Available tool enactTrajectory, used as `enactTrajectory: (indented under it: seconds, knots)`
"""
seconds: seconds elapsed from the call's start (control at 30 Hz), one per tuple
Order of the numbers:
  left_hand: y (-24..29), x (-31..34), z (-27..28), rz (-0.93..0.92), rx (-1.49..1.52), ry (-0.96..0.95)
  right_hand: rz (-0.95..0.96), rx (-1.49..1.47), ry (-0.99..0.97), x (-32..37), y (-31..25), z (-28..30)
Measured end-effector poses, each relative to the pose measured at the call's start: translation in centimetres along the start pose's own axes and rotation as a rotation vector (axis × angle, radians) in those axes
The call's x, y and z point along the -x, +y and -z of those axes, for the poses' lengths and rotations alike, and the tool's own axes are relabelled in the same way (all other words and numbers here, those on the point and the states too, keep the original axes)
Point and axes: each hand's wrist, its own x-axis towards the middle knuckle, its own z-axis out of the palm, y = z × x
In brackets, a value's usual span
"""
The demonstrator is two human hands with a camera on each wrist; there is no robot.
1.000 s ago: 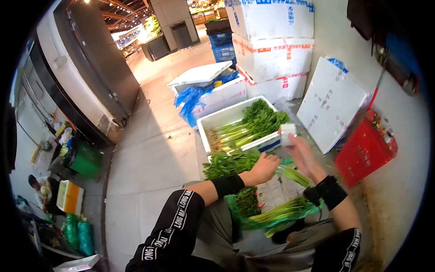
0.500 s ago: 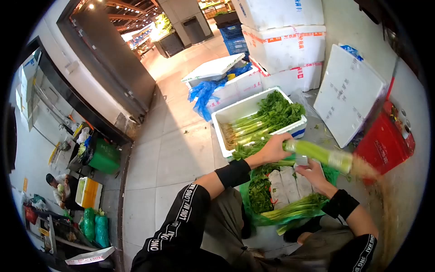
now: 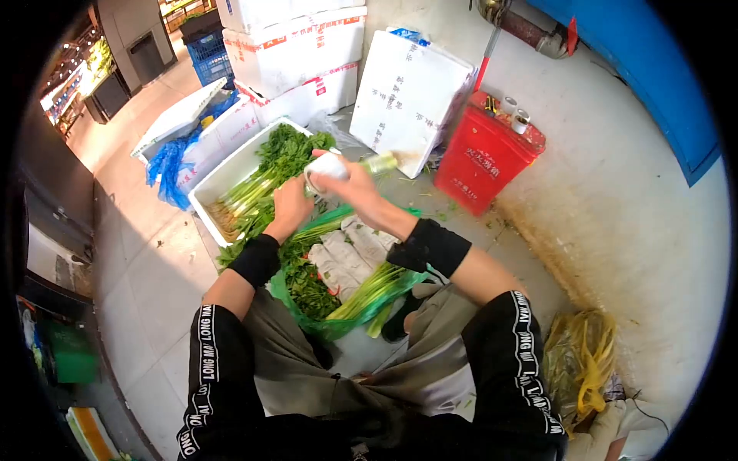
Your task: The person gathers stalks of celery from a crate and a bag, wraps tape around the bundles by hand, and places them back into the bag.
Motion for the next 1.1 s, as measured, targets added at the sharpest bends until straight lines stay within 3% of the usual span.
enactTrajectory:
  seconds: [0.07,0.13,0.2,0.27,0.37,0.47,0.53,0.6,0.67,0.7,0.73,0.77,0.8,0.9,0.97,1.0,1.07,1.1]
  knots:
    - [0.7,1.4,0.0,-0.218,-0.114,-0.103,0.015,-0.077,0.03,-0.8,-0.3,0.4]
    - [1.0,2.9,-0.6,-0.288,-0.113,-0.071,-0.129,-0.431,0.018,-1.2,0.3,1.2]
    - [1.7,4.0,-0.3,-0.499,-0.213,-0.055,-0.163,-0.377,0.024,-1.0,-0.4,0.8]
    - [2.0,4.8,0.0,-0.467,-0.233,-0.144,-0.164,-0.369,0.061,-1.4,-0.2,1.5]
    - [1.6,4.2,0.3,-0.652,-0.225,-0.058,-0.126,-0.294,0.016,-2.7,1.1,4.0]
    - [1.3,3.4,1.9,-0.697,-0.131,-0.046,-0.095,-0.245,-0.106,-4.1,2.7,8.0]
    - [0.5,2.4,3.2,-0.68,-0.108,-0.056,-0.199,0.029,-0.331,-5.0,5.5,11.5]
    - [-0.3,1.3,4.1,-0.6,0.129,-0.098,-0.372,0.229,-0.34,-3.2,5.3,10.4]
    - [-0.8,0.4,4.4,-0.522,0.139,-0.116,-0.431,0.231,-0.409,-2.8,8.5,10.5]
    - [-1.1,0.0,4.1,-0.411,0.288,-0.172,-0.274,0.189,-0.425,-2.3,10.7,10.2]
    - [-1.5,-0.1,3.8,-0.296,0.434,-0.236,-0.118,0.134,-0.433,-1.6,12.7,9.0]
    - [-1.4,0.0,3.8,-0.25,0.445,-0.183,-0.296,0.029,-0.217,-0.1,10.6,5.2]
    - [-1.1,0.0,3.6,-0.192,0.487,-0.144,-0.368,0.067,-0.215,-0.1,10.8,4.0]
    - [-1.1,0.0,3.3,-0.114,0.438,-0.183,-0.393,0.037,-0.163,-0.3,10.6,1.9]
    - [-2.1,0.0,1.8,-0.096,0.149,-0.02,-0.392,0.154,-0.134,-0.9,10.3,1.9]
    - [-2.2,0.0,1.5,-0.105,0.15,-0.015,-0.384,0.159,-0.13,-0.8,9.2,1.5]
    - [-2.0,0.2,1.1,-0.066,0.025,-0.137,-0.216,0.293,-0.064,-0.5,7.2,0.7]
    - [-1.1,0.4,1.2,-0.051,-0.024,-0.182,-0.249,0.282,-0.078,-1.1,8.0,1.2]
